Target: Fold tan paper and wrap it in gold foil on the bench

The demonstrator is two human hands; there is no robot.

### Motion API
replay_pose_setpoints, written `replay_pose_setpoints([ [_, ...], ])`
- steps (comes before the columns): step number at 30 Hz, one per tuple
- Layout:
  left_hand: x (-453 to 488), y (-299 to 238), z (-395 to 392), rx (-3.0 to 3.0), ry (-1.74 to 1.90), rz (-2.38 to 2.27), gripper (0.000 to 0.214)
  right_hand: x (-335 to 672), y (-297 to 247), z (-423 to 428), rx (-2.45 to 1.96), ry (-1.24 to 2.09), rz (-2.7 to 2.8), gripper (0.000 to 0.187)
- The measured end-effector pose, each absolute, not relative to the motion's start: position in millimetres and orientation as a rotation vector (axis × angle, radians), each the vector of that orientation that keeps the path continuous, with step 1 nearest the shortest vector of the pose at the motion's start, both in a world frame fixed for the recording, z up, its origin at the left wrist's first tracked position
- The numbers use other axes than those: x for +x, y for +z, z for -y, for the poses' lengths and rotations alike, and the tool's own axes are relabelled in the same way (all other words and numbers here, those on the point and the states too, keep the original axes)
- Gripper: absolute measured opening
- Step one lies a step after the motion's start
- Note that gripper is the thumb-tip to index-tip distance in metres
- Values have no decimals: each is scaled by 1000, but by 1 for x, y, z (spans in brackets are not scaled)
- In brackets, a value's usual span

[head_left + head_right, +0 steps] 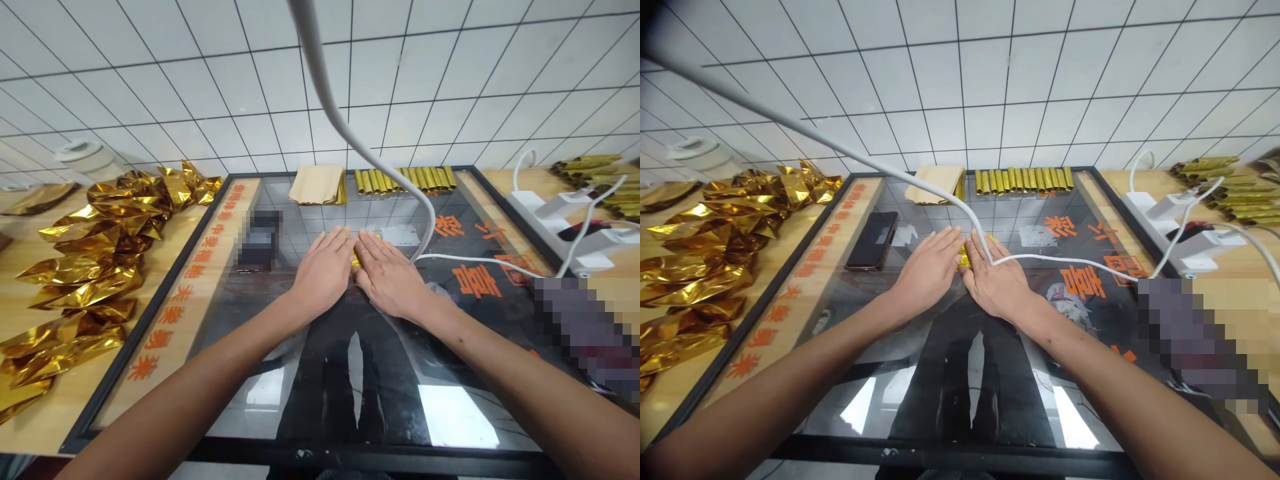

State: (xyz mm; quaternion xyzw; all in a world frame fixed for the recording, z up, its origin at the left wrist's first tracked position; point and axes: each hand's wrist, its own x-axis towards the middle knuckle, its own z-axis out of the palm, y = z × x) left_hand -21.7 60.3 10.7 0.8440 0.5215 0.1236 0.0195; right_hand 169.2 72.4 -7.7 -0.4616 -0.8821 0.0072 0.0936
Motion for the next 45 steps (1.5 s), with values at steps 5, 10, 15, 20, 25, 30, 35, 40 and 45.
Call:
replay_pose_setpoints([
  [5,-25,-3,-62,2582,288,-1632,57,172,-11,-74,-1381,48,2639,71],
  [10,-37,-5,-55,2561,229,-1683,59,176,-18,-77,-1333,38,2623,70],
  [15,-44,-7,-48,2556,204,-1775,60,184,-20,-79,-1306,-21,2614,69],
  [20,-53,-9,-43,2565,200,-1818,59,192,-21,-79,-1259,-71,2595,66],
  [25,-56,-8,-39,2566,168,-1858,59,193,-18,-78,-1280,-62,2615,66],
  [30,-59,-4,-36,2537,90,-1881,61,192,-16,-78,-1297,-52,2634,68],
  [35,-61,-3,-35,2530,52,-1869,62,192,-15,-78,-1287,-43,2626,69],
  [40,-61,-5,-33,2534,134,-1881,60,192,-15,-77,-1277,-59,2601,69],
  [45,-61,-6,-34,2670,337,-1701,55,190,-13,-76,-1281,-68,2590,68],
])
